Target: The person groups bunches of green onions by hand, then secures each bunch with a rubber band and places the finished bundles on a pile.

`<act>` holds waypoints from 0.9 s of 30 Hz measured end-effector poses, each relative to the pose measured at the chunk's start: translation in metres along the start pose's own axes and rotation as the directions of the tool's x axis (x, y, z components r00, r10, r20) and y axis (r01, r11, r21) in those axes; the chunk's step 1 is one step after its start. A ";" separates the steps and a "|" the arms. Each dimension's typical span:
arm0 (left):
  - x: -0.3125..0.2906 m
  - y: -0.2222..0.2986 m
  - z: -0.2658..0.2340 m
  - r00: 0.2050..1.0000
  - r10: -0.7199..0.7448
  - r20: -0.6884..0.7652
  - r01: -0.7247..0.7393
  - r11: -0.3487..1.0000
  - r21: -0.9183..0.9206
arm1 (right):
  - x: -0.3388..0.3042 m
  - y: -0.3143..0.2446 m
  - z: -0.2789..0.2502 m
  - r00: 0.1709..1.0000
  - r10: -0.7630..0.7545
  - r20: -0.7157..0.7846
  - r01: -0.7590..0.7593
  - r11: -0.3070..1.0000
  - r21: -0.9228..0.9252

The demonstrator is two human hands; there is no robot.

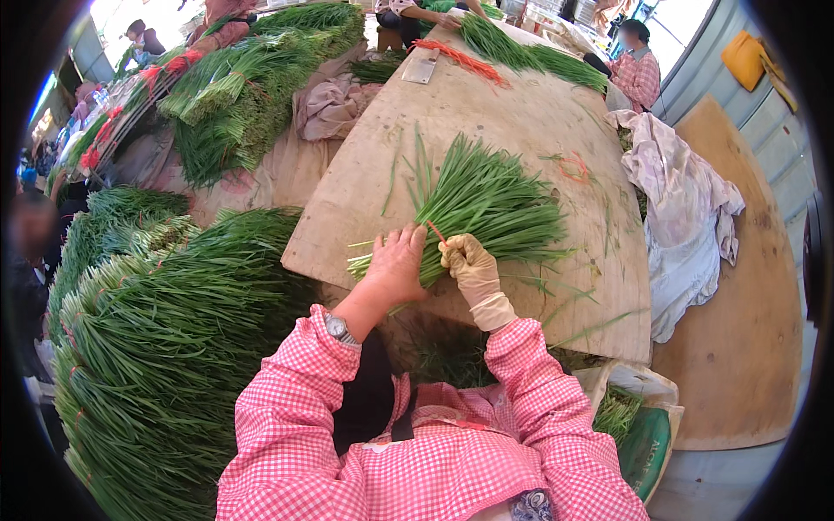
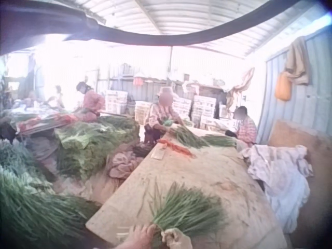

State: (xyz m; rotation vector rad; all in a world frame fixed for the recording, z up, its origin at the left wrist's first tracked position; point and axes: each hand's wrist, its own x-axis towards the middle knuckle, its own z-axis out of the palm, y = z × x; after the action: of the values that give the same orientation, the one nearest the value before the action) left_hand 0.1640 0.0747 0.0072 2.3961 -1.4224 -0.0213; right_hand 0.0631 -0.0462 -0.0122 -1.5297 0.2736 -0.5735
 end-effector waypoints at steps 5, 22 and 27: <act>-0.003 0.008 0.002 0.997 -0.075 -0.005 0.075 0.997 0.007 | 0.006 0.005 0.000 0.996 0.087 -0.005 -0.087 0.996 0.013; 0.006 -0.004 0.015 0.997 -0.080 -0.006 0.080 0.995 0.054 | 0.027 -0.003 0.043 0.969 -0.095 0.226 0.142 0.969 -0.202; 0.006 -0.001 0.011 0.994 -0.106 -0.006 0.106 0.994 0.020 | 0.062 0.007 0.037 0.975 0.152 0.159 -0.184 0.961 0.206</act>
State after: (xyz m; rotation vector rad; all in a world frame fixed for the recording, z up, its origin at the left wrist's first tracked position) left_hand 0.1660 0.0668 -0.0021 2.4838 -1.2980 -0.0285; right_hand 0.1354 -0.0466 -0.0058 -1.3108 0.2204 -0.3453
